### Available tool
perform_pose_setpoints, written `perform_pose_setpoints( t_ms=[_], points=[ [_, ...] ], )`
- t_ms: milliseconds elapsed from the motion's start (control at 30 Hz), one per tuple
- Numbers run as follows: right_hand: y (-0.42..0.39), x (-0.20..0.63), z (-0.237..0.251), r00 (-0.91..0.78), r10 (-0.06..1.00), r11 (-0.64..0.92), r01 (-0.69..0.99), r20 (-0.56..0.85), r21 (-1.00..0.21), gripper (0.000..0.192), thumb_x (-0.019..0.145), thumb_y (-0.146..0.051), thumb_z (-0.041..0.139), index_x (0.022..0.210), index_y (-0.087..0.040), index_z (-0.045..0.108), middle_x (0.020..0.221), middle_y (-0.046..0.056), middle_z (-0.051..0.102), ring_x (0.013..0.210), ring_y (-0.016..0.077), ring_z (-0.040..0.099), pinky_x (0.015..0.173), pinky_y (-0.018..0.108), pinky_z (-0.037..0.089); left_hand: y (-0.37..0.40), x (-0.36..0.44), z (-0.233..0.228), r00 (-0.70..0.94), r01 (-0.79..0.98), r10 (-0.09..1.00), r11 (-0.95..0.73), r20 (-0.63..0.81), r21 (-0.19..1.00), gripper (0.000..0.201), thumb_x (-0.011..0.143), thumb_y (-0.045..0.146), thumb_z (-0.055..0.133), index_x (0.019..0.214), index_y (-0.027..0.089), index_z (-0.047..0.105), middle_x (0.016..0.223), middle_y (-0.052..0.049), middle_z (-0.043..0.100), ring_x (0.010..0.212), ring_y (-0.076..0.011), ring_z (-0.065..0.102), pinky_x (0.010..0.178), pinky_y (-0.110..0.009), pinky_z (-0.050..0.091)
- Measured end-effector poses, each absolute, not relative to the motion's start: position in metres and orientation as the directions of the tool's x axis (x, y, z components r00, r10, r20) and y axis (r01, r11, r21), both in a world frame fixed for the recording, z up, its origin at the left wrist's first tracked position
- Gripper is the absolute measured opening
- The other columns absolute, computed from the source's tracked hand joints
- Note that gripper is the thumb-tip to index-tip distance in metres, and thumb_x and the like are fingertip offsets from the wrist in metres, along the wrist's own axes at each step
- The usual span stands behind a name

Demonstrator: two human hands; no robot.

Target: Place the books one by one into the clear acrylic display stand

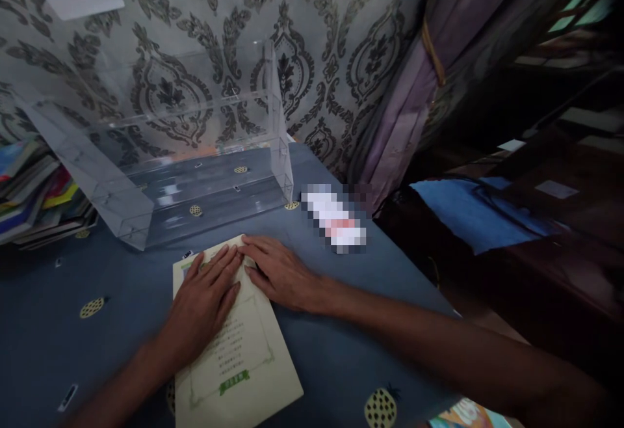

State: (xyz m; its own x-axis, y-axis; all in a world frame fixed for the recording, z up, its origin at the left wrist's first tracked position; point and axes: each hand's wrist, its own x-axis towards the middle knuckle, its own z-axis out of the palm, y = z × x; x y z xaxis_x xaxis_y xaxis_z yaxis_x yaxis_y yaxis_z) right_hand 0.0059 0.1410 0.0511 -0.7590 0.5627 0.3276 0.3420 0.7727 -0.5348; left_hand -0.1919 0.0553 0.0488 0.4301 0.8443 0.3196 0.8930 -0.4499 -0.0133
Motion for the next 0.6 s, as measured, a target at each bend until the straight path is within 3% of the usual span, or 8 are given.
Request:
perform_pose_setpoints(
  t_ms=[167,333,600],
  points=[
    [0.143,0.009,0.052,-0.765,0.554,0.772,0.323,0.33,-0.548,0.034,0.098,-0.021,0.047,0.131,-0.015,0.057,0.142,0.016,0.059,0.134,0.0239,0.052,0.114,0.046,0.042,0.056,-0.197,0.047,0.438,0.889,0.835,-0.457,0.334,-0.023,0.055,0.107,0.032,0.034,0.16,0.023,0.022,0.151,-0.008,0.052,0.142,-0.0252,0.047,0.116,-0.051,0.036],
    [0.15,0.013,0.049,-0.711,0.632,0.701,0.354,0.309,-0.619,0.037,0.101,-0.026,0.046,0.136,-0.016,0.053,0.145,0.016,0.057,0.137,0.0231,0.05,0.113,0.047,0.042,0.055,-0.2,0.049,0.421,0.899,0.861,-0.438,0.286,-0.005,0.056,0.107,0.034,0.034,0.16,0.028,0.02,0.153,-0.006,0.049,0.144,-0.0252,0.044,0.115,-0.053,0.037],
    [0.152,0.014,0.054,-0.732,0.629,0.702,0.391,0.262,-0.595,0.037,0.101,-0.025,0.047,0.136,-0.015,0.053,0.147,0.016,0.055,0.14,0.0236,0.047,0.117,0.047,0.037,0.058,-0.222,0.046,0.347,0.895,0.901,-0.402,0.262,0.196,0.047,0.105,0.038,0.037,0.152,0.031,0.041,0.152,-0.005,0.051,0.143,-0.0259,0.045,0.119,-0.056,0.034]
  ],
)
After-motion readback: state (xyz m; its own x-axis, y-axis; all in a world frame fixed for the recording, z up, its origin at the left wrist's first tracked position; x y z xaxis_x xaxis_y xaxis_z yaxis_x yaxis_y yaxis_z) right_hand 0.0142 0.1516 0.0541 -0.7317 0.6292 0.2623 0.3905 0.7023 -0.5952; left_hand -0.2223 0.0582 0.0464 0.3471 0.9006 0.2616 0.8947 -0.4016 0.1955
